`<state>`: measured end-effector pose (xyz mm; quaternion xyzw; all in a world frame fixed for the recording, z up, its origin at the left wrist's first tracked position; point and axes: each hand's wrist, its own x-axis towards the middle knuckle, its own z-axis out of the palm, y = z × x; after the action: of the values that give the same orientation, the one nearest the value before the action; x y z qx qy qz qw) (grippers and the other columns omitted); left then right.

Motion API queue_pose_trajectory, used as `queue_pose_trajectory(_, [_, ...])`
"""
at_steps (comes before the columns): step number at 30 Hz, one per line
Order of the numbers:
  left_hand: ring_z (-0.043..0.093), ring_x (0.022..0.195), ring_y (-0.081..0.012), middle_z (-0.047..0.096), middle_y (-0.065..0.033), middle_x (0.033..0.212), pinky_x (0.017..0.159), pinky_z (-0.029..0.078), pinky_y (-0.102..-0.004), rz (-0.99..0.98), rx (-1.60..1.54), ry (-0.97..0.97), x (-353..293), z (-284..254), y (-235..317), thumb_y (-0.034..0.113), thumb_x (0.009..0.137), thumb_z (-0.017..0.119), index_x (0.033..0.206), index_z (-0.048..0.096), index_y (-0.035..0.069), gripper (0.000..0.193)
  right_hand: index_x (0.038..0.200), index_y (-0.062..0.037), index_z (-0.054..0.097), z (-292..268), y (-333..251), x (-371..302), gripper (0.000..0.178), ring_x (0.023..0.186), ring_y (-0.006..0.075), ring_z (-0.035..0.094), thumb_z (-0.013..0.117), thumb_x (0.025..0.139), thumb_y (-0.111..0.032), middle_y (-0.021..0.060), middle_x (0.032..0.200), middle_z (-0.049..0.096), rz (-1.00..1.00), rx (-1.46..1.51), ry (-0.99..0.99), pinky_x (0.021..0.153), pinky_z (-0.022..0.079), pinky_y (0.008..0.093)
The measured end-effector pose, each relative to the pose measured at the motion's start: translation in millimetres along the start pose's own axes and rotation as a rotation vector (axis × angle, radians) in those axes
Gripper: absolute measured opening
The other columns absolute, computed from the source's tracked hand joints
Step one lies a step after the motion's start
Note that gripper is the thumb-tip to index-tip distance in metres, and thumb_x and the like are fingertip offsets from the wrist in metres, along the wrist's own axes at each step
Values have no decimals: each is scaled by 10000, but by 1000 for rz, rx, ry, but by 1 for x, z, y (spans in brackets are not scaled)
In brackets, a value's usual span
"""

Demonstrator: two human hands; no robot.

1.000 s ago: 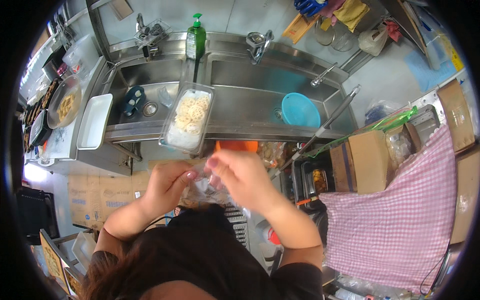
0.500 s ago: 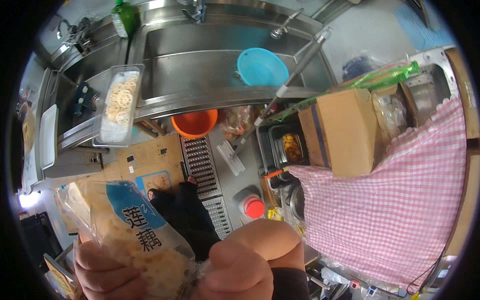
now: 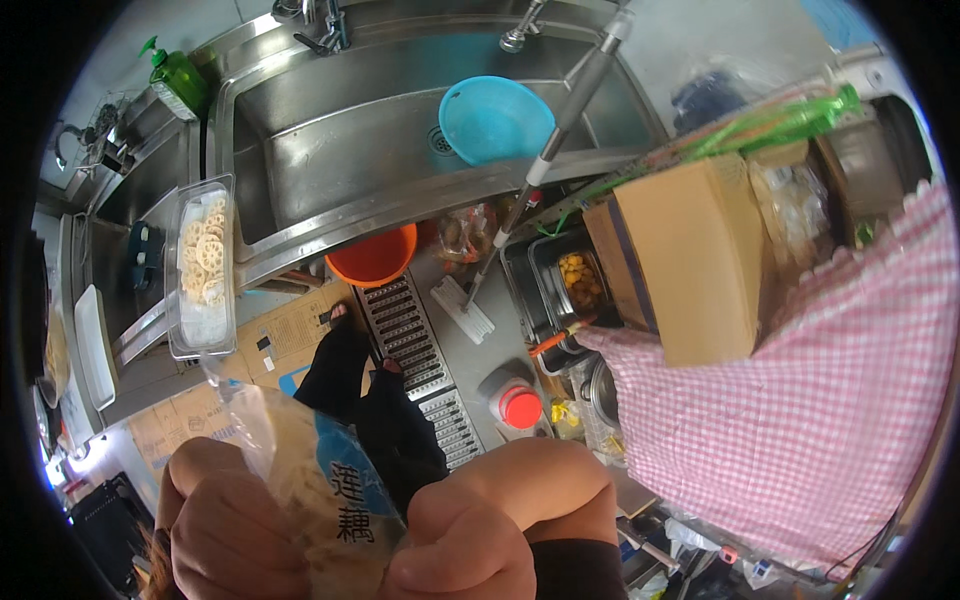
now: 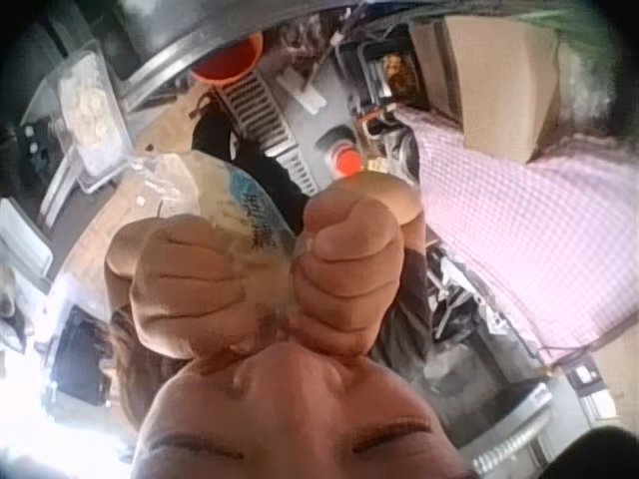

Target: The person empties a tray of food items into a container, washes the tray and a bowl in a sink, cuts open cardboard boxes and plastic bags of food with scissors, and empties the bags into the bowl.

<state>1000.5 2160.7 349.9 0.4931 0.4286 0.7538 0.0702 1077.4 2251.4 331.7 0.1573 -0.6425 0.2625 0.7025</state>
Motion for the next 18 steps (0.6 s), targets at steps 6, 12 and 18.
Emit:
queue_pose_trajectory(6, [498, 435, -130, 590, 8, 575, 423, 369, -278, -155, -182, -155, 58, -54, -80, 192, 770, 617, 654, 590, 97, 153, 654, -164, 534, 9, 71, 4, 105, 456, 86, 437, 561, 743, -113, -42, 542, 492, -44, 74, -246, 489, 272, 246])
queue_pose_trajectory(12, [543, 456, -152, 620, -49, 631, 436, 398, -298, -176, -184, -247, 119, -104, -151, 144, 856, 603, 736, 600, 48, 155, 838, -111, 620, 15, 152, 38, 48, 682, 144, 581, 600, 807, -142, 16, 781, 617, 119, -192, -759, 612, 430, 272])
queue_pose_trajectory(18, [538, 639, -113, 588, -51, 718, 594, 430, -229, -577, 222, 193, 137, -106, -243, 27, 924, 490, 809, 579, -15, 152, 880, -93, 593, 14, 301, -32, 263, 1014, 306, 597, 468, 965, -309, 76, 937, 673, 1016, 389, -708, 930, 424, 433])
